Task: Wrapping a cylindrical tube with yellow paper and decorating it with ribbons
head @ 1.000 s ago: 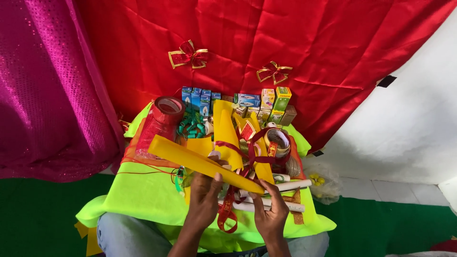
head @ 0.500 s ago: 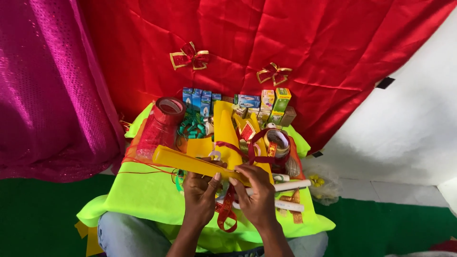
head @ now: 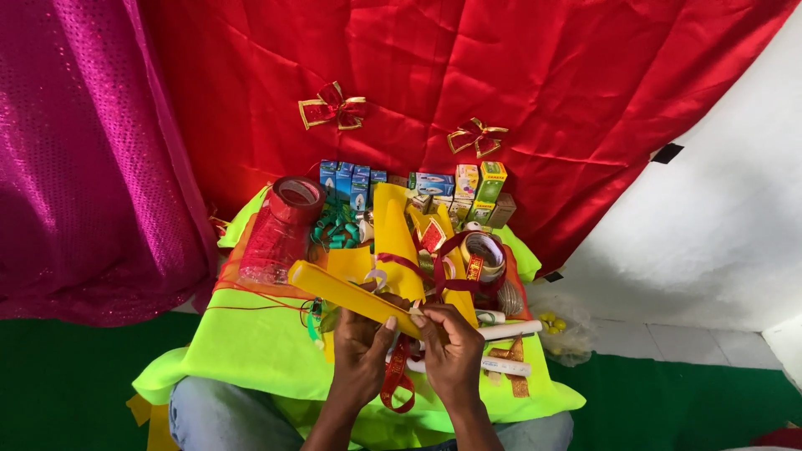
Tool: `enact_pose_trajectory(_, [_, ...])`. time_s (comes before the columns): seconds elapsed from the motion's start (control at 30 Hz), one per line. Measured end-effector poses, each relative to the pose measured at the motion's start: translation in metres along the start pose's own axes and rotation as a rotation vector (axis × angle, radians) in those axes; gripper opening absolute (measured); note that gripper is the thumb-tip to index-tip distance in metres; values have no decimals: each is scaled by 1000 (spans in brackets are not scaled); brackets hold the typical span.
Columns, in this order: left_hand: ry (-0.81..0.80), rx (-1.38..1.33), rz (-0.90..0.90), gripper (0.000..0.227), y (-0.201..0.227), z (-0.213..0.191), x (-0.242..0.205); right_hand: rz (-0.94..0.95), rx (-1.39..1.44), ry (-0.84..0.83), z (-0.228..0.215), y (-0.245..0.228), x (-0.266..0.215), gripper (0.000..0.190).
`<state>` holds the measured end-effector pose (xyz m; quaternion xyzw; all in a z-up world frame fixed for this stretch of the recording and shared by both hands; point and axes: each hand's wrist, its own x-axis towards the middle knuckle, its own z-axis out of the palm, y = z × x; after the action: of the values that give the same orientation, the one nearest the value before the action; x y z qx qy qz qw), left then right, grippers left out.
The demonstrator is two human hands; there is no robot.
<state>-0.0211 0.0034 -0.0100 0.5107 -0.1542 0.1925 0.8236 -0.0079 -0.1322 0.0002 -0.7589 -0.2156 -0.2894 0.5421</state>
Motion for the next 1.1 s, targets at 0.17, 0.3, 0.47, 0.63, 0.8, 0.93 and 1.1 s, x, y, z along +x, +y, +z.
enact_pose_trajectory(0.17, [40, 111, 17, 31, 2, 0, -3, 132, 56, 76, 1, 7, -16, 13])
enact_pose_trajectory(0.3, [46, 57, 1, 50, 4, -1, -1, 220, 114, 61, 1, 2, -17, 19])
enact_pose_trajectory(0.47, [18, -89, -34, 45, 3, 3, -3, 207, 87, 57, -4, -6, -16, 30])
enact_pose_trajectory(0.63, [43, -51, -77, 38, -10, -2, -5, 221, 83, 13, -7, -5, -17, 36])
enact_pose_trajectory(0.8, [107, 96, -126, 46, -16, -9, -6, 185, 96, -11, -6, -8, -14, 29])
enact_pose_trajectory(0.93, [5, -178, -49, 29, -7, -2, -4, 127, 55, -21, -6, 0, -16, 28])
enact_pose_trajectory(1.1, [35, 85, -100, 36, -19, -9, -3, 91, 33, -31, -10, -2, -15, 19])
